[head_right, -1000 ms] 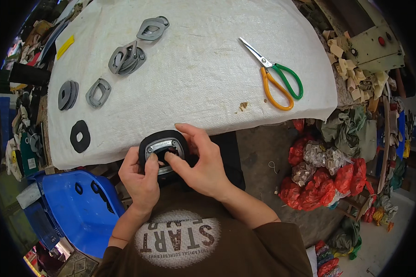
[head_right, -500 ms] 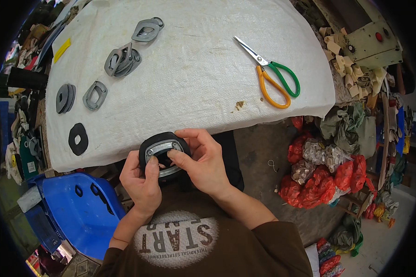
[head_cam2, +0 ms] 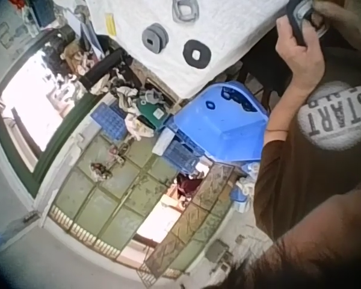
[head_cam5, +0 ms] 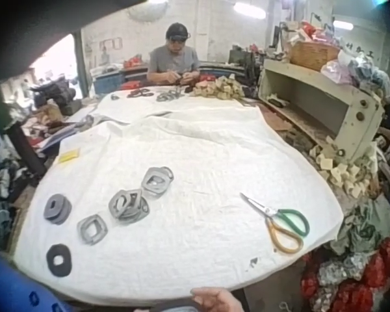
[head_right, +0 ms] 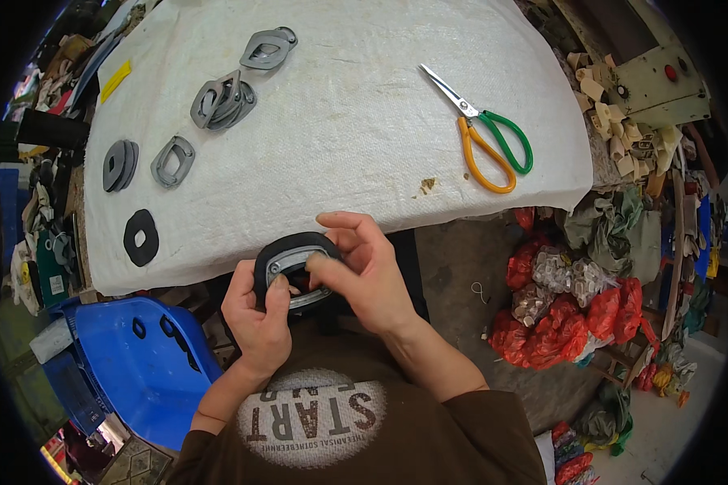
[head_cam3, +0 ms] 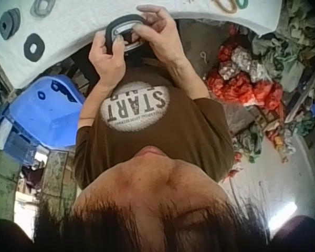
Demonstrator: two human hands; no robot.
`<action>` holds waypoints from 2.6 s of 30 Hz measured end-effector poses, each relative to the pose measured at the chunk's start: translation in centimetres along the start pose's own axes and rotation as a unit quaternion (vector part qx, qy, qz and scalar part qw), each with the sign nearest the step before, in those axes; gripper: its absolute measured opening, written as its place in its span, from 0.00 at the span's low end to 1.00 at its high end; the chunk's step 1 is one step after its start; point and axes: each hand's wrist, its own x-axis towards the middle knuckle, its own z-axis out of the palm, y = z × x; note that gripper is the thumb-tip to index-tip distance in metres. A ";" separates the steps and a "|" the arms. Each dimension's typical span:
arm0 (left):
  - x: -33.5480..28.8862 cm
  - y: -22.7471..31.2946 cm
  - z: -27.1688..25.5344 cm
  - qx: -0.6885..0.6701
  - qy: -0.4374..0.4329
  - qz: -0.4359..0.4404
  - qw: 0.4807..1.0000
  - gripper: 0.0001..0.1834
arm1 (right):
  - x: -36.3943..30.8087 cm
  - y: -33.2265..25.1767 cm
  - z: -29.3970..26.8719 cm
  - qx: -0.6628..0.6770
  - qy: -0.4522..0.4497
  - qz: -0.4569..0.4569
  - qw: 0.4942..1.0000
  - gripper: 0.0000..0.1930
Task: Manually assembling and preparing small components, likely for a shoe, using scissors and adhesive parts.
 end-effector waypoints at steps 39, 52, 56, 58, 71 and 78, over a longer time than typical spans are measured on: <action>-0.5 -0.6 1.2 0.039 -0.032 0.017 0.999 0.06 | 0.0 -0.1 -0.6 -0.183 0.055 -0.114 0.975 0.14; -0.7 0.1 1.2 0.002 -0.054 -0.015 0.998 0.08 | -0.6 0.5 -0.5 -0.323 0.064 -0.220 0.918 0.15; -0.7 -0.1 0.9 0.066 -0.058 0.005 0.996 0.08 | 0.0 -0.4 -0.5 -0.259 0.070 -0.142 0.953 0.15; -0.5 -0.1 1.0 -0.012 -0.059 -0.044 0.997 0.08 | 0.1 -0.7 -0.9 -0.222 0.040 -0.098 0.969 0.15; -0.5 -0.4 1.4 0.031 -0.022 0.008 0.999 0.06 | -0.2 -0.4 0.4 -0.304 0.079 -0.145 0.938 0.17; -0.4 -0.4 1.8 -0.031 -0.013 -0.017 0.999 0.05 | 0.0 -0.9 0.3 -0.253 0.037 -0.154 0.955 0.18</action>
